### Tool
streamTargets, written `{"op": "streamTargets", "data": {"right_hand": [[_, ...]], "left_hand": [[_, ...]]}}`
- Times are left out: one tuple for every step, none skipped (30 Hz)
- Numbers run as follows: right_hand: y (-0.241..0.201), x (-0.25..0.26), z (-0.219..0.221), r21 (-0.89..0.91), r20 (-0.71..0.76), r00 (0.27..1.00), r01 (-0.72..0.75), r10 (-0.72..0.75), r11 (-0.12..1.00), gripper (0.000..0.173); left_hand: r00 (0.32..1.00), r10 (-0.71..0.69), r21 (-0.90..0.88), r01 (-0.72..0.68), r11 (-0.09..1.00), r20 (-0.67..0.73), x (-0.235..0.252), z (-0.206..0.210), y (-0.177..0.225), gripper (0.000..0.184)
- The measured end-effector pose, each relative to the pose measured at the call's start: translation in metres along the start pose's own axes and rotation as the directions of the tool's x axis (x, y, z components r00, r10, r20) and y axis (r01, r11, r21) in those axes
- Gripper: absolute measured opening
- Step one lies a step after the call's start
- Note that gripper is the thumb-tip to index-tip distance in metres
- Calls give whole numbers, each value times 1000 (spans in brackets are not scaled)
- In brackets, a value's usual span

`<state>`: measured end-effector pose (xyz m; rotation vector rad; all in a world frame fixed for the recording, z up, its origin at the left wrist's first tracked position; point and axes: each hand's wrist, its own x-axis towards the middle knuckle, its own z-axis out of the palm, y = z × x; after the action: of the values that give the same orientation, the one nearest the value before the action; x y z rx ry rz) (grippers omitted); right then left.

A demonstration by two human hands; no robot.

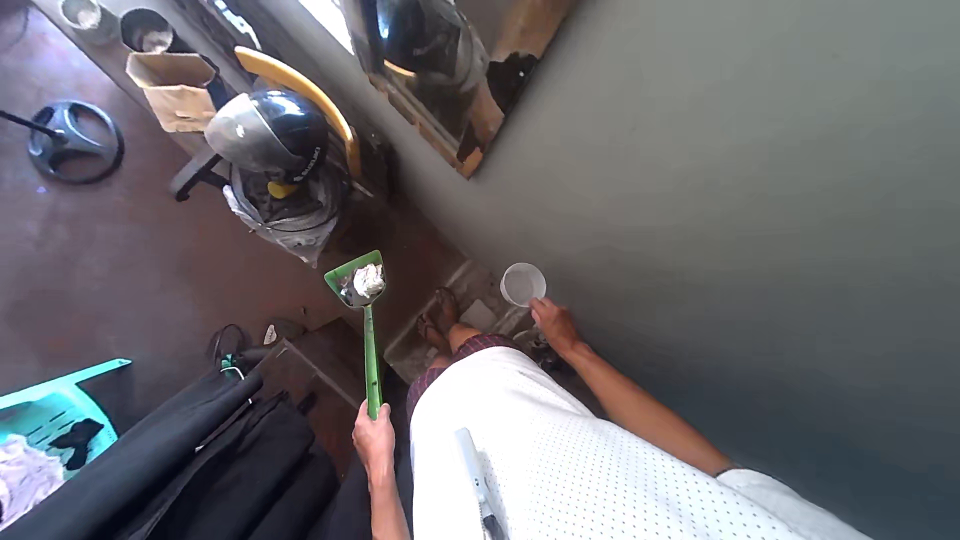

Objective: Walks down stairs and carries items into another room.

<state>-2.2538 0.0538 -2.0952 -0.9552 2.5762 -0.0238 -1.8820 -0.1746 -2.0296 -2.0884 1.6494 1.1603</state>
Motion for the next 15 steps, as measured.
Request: {"op": "streamTargets", "data": {"right_hand": [[-6, 15, -3, 3, -14, 999, 32, -32, 999, 24], [-13, 28, -6, 8, -29, 997, 74, -73, 997, 23], [-22, 41, -10, 14, -25, 994, 110, -110, 994, 23], [-33, 54, -12, 16, -14, 990, 142, -142, 990, 23], [-42, 68, -14, 10, -20, 984, 178, -177, 984, 24], [-52, 83, -15, 7, -25, 977, 213, -213, 977, 24], [-62, 96, -16, 4, -26, 968, 248, -248, 969, 24], [-74, 109, -18, -5, -36, 956, 290, -290, 957, 23], [-87, 124, -20, -18, -50, 940, 336, -337, 942, 22], [-101, 139, -24, -27, -57, 922, 382, -383, 924, 22], [-116, 152, -29, -32, -50, 906, 420, -421, 907, 22], [-131, 162, -33, -36, -38, 888, 457, -458, 889, 22], [-146, 173, -36, -39, -31, 869, 492, -493, 870, 23], [-161, 184, -38, -42, -34, 849, 526, -528, 849, 23], [-176, 195, -40, -44, -36, 827, 559, -561, 828, 23]], "left_hand": [[1000, -9, -17, 9, 1000, -1, 1, 1, 3, 33], [1000, -24, -34, 24, 999, -1, 2, 2, 3, 33], [999, -48, -52, 48, 998, -3, 3, 3, 4, 33], [997, -73, -74, 72, 995, -11, 4, 3, 5, 33], [995, -99, -97, 97, 991, -18, 6, 4, 9, 33], [992, -120, -116, 116, 986, -27, 8, 6, 13, 33], [989, -142, -136, 137, 981, -32, 10, 8, 16, 33], [985, -166, -152, 159, 975, -36, 12, 8, 19, 33], [982, -186, -167, 176, 970, -42, 16, 10, 22, 33], [978, -204, -187, 192, 963, -46, 21, 11, 25, 34], [974, -223, -208, 208, 956, -50, 25, 11, 28, 33], [969, -242, -232, 223, 947, -57, 29, 11, 29, 33], [963, -262, -256, 238, 937, -65, 33, 10, 30, 33], [958, -279, -282, 249, 927, -72, 38, 9, 32, 32], [953, -294, -308, 257, 916, -79, 43, 7, 34, 32]]}}
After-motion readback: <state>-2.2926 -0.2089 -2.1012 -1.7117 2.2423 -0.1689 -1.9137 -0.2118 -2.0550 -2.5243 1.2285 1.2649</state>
